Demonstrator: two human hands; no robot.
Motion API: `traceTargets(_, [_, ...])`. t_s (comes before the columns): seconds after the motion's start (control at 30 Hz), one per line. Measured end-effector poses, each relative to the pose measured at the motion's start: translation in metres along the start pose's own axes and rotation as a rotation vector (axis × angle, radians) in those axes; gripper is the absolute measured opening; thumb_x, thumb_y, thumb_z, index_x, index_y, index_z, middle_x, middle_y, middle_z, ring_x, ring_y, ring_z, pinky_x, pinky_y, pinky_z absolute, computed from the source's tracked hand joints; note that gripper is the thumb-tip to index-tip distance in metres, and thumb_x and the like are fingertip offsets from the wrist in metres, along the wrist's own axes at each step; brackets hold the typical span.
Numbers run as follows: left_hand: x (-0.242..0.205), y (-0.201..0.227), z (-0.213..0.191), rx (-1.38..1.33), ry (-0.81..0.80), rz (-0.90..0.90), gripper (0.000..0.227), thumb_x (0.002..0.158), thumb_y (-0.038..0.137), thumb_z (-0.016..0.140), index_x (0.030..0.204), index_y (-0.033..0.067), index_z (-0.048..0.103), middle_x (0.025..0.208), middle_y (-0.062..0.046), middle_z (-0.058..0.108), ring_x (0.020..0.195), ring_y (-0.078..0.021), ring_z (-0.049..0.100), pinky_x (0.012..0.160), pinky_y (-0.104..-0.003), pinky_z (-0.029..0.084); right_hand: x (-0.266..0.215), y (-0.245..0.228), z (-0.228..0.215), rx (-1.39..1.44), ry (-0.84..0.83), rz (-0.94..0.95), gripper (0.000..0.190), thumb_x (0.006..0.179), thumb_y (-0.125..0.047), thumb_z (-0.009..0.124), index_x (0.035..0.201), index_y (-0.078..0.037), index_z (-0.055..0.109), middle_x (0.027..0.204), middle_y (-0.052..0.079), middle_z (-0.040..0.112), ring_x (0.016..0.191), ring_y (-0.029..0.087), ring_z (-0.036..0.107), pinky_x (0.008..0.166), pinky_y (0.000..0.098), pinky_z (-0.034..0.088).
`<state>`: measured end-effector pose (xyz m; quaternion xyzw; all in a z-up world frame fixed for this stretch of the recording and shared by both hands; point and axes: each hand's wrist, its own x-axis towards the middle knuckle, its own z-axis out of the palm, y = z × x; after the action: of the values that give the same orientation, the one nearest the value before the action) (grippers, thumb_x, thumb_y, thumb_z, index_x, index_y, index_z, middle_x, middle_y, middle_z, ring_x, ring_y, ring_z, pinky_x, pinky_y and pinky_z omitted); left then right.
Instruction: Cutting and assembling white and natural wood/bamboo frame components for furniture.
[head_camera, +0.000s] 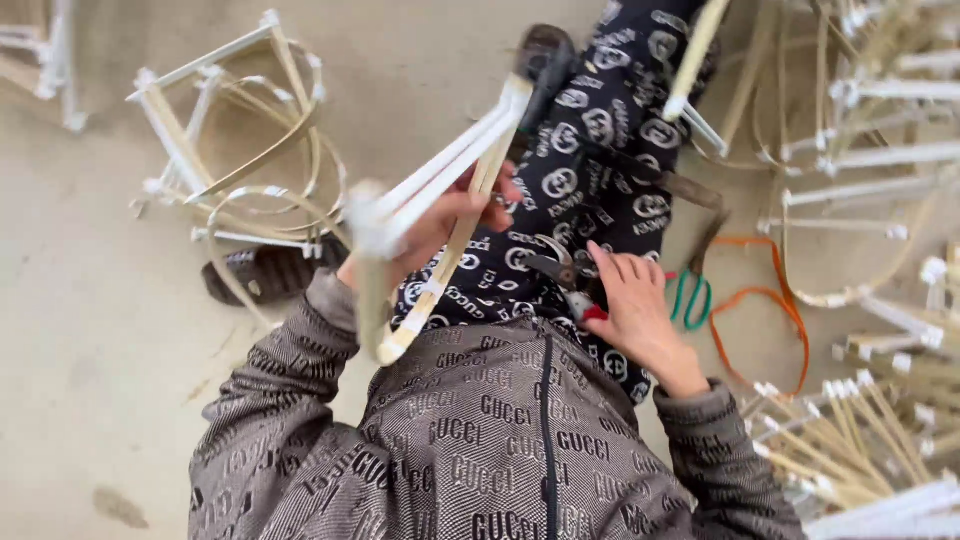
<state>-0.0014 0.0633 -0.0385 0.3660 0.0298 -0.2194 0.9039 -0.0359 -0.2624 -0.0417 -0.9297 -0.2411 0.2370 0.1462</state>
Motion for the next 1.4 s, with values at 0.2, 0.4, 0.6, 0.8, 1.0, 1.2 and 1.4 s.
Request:
traceTargets(0.2, [0.000, -0.030, 0.029, 0.242, 0.010, -0.112, 0.039, 0.110, 0.016, 0.061, 0.143, -0.0042, 0.058, 0.095, -0.002, 0.062, 0.080, -0.0091, 0.060, 0.074, -0.023, 0.052, -0.005, 0.016, -0.004, 0.384, 0.182, 0.058, 0.090, 0.065, -0.008, 0.079, 0.147, -0.004, 0.043, 0.125, 0.019, 0.058, 0.119, 0.034, 0.054, 0.103, 0.0458, 0.041])
traceTargets(0.4, [0.015, -0.032, 0.061, 0.276, -0.001, -0.144, 0.041, 0.103, 0.010, 0.062, 0.143, 0.0032, 0.057, 0.107, 0.000, 0.070, 0.091, -0.0065, 0.066, 0.084, -0.021, 0.055, -0.019, 0.009, -0.034, 0.773, 0.357, 0.160, 0.052, 0.096, -0.003, 0.066, 0.145, -0.003, 0.049, 0.107, 0.013, 0.068, 0.094, 0.024, 0.066, 0.084, 0.0319, 0.054])
traceTargets(0.6, [0.020, -0.024, 0.088, 0.905, -0.269, 0.285, 0.028, 0.108, 0.004, 0.066, 0.136, -0.0001, 0.065, 0.110, -0.001, 0.067, 0.098, -0.0087, 0.066, 0.088, -0.022, 0.053, -0.026, -0.014, -0.081, 0.316, 0.497, -0.059, 0.057, 0.093, -0.001, 0.072, 0.144, -0.002, 0.047, 0.117, 0.016, 0.064, 0.104, 0.028, 0.065, 0.090, 0.0363, 0.052])
traceTargets(0.8, [0.021, -0.031, 0.074, 0.604, -0.178, 0.068, 0.026, 0.109, 0.002, 0.059, 0.134, 0.0007, 0.066, 0.111, -0.001, 0.072, 0.091, -0.0047, 0.063, 0.080, -0.021, 0.056, -0.061, -0.005, -0.096, 0.718, 0.675, 0.120, 0.043, 0.116, -0.003, 0.064, 0.154, -0.005, 0.045, 0.114, 0.013, 0.058, 0.097, 0.021, 0.059, 0.091, 0.0322, 0.054])
traceTargets(1.0, [0.020, -0.041, 0.071, 0.657, -0.181, 0.100, 0.031, 0.110, 0.000, 0.058, 0.141, 0.0018, 0.063, 0.110, -0.001, 0.072, 0.096, -0.0041, 0.063, 0.089, -0.021, 0.056, -0.027, -0.019, -0.099, -0.095, 0.404, -0.058, 0.080, 0.075, 0.001, 0.079, 0.146, 0.003, 0.044, 0.110, 0.016, 0.060, 0.100, 0.030, 0.061, 0.088, 0.0419, 0.054])
traceTargets(1.2, [0.047, -0.002, 0.001, 0.856, 0.327, 0.419, 0.019, 0.113, 0.003, 0.056, 0.124, 0.0066, 0.070, 0.089, -0.003, 0.068, 0.066, -0.0078, 0.048, 0.057, -0.023, 0.040, -0.021, -0.001, -0.065, 1.250, 0.472, 0.145, 0.056, 0.106, -0.006, 0.070, 0.157, -0.001, 0.046, 0.116, 0.007, 0.061, 0.098, 0.014, 0.057, 0.092, 0.0322, 0.051])
traceTargets(1.4, [-0.024, 0.085, 0.100, 0.931, 0.088, 0.302, 0.047, 0.108, 0.000, 0.058, 0.153, 0.0081, 0.048, 0.113, -0.004, 0.063, 0.083, -0.0083, 0.054, 0.073, -0.023, 0.049, 0.011, -0.016, -0.042, 1.535, 0.373, 0.076, 0.052, 0.102, -0.004, 0.068, 0.151, 0.001, 0.049, 0.120, 0.008, 0.064, 0.107, 0.015, 0.063, 0.092, 0.0313, 0.058])
